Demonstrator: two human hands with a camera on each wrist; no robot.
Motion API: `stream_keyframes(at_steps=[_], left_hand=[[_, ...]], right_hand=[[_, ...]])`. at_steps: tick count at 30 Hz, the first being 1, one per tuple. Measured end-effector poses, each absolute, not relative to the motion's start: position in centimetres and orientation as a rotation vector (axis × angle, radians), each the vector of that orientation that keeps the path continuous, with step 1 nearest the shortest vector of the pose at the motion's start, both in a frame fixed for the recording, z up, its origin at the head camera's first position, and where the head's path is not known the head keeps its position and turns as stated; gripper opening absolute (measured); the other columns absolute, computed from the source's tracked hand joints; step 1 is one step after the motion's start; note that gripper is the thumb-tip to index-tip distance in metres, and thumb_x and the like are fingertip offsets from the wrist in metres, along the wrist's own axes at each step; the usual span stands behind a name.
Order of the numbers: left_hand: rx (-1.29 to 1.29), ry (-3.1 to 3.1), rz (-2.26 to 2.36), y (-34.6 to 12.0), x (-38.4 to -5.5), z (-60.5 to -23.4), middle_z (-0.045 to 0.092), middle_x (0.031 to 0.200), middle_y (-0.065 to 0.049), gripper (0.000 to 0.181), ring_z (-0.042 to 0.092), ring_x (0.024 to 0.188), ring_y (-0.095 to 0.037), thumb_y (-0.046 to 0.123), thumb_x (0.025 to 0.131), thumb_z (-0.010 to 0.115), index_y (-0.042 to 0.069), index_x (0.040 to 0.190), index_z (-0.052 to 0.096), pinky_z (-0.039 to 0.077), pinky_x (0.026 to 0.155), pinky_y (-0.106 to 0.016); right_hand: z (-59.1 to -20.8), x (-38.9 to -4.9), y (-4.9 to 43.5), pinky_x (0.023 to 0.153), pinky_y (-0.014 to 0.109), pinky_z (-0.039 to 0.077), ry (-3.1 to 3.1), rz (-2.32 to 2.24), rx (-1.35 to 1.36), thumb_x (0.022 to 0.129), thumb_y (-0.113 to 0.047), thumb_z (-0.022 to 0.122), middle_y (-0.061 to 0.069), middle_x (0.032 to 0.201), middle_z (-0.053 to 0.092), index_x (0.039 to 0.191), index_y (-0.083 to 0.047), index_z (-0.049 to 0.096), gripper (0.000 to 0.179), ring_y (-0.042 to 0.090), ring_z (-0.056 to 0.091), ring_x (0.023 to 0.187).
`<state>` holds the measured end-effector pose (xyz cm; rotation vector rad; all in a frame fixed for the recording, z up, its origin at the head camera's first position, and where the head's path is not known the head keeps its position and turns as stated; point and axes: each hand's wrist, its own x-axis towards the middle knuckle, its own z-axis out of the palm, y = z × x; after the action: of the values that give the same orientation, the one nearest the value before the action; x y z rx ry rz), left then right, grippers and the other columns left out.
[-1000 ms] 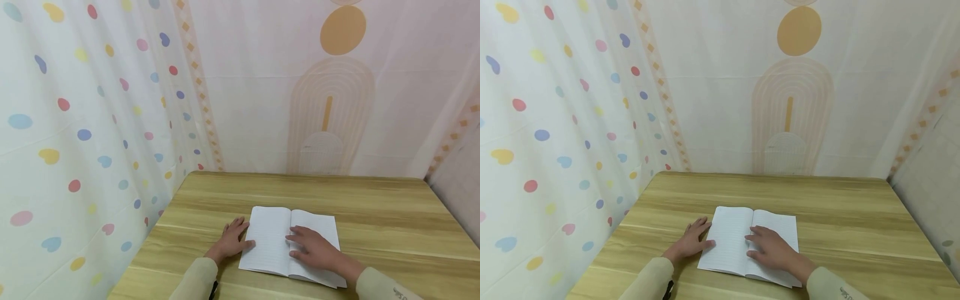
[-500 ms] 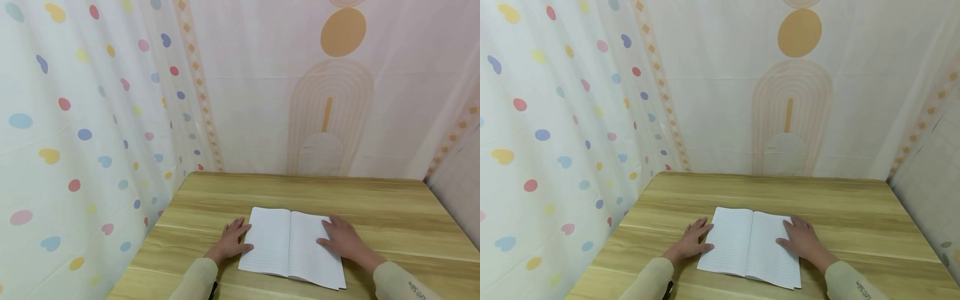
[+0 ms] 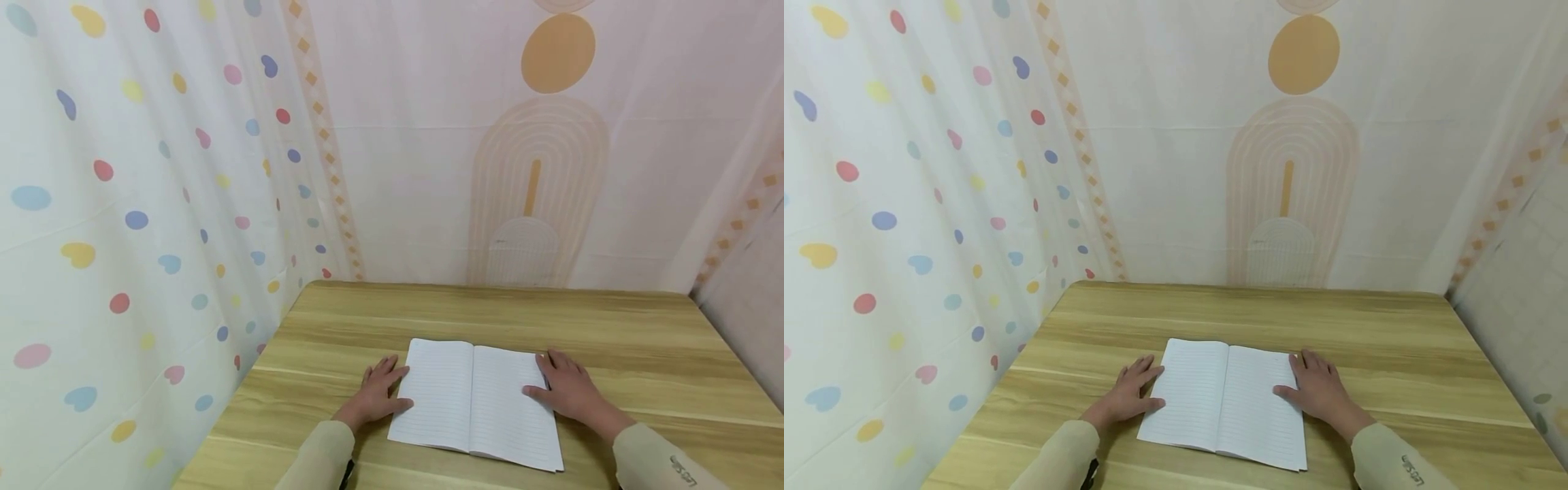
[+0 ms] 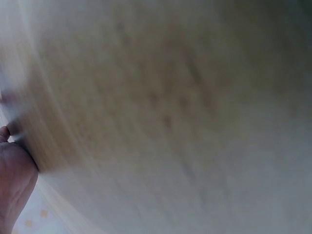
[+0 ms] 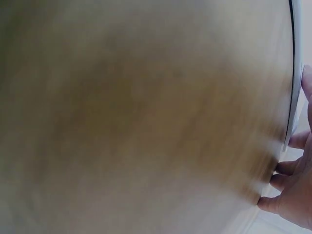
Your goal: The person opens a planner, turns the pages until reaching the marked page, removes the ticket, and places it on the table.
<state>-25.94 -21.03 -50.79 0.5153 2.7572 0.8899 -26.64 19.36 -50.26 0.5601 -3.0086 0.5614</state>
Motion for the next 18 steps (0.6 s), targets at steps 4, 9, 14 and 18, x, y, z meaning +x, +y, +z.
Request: stream_keyframes(at_steps=[4,9,14,18], left_hand=[[0.512,2.755,0.888,-21.06,-25.9,-50.76,0.017,0.162,-0.021,0.073,0.008,0.15,-0.039,0.039,0.091,0.069,0.006,0.15,0.043,0.0,0.117,-0.058],[0.513,2.759,0.88,-21.05,-25.77,-50.72,0.017,0.162,-0.021,0.073,0.008,0.15,-0.039,0.04,0.091,0.068,0.005,0.15,0.043,0.0,0.117,-0.058],[0.516,2.759,0.884,-21.02,-25.72,-50.64,0.017,0.162,-0.021,0.073,0.009,0.15,-0.039,0.04,0.091,0.068,0.005,0.15,0.043,0.0,0.117,-0.059],[0.518,2.762,0.886,-21.02,-25.73,-50.56,0.018,0.162,-0.021,0.073,0.009,0.15,-0.039,0.041,0.091,0.068,0.005,0.15,0.043,0.001,0.117,-0.058]], right_hand=[[-50.22,-26.49,19.18,0.102,0.072,0.028,-2.997,0.57,0.554,0.092,-0.052,0.064,0.043,0.142,0.036,0.138,0.011,0.049,0.079,0.058,0.032,0.132],[-50.38,-26.64,19.2,0.101,0.072,0.029,-3.001,0.553,0.551,0.091,-0.052,0.065,0.043,0.142,0.036,0.138,0.013,0.048,0.081,0.058,0.034,0.131],[-50.39,-26.75,19.28,0.101,0.072,0.029,-3.024,0.532,0.54,0.091,-0.053,0.064,0.042,0.142,0.036,0.138,0.013,0.047,0.084,0.057,0.034,0.131],[-50.17,-26.76,19.23,0.1,0.073,0.029,-3.025,0.543,0.546,0.092,-0.053,0.063,0.043,0.142,0.036,0.139,0.009,0.049,0.079,0.058,0.034,0.131]])
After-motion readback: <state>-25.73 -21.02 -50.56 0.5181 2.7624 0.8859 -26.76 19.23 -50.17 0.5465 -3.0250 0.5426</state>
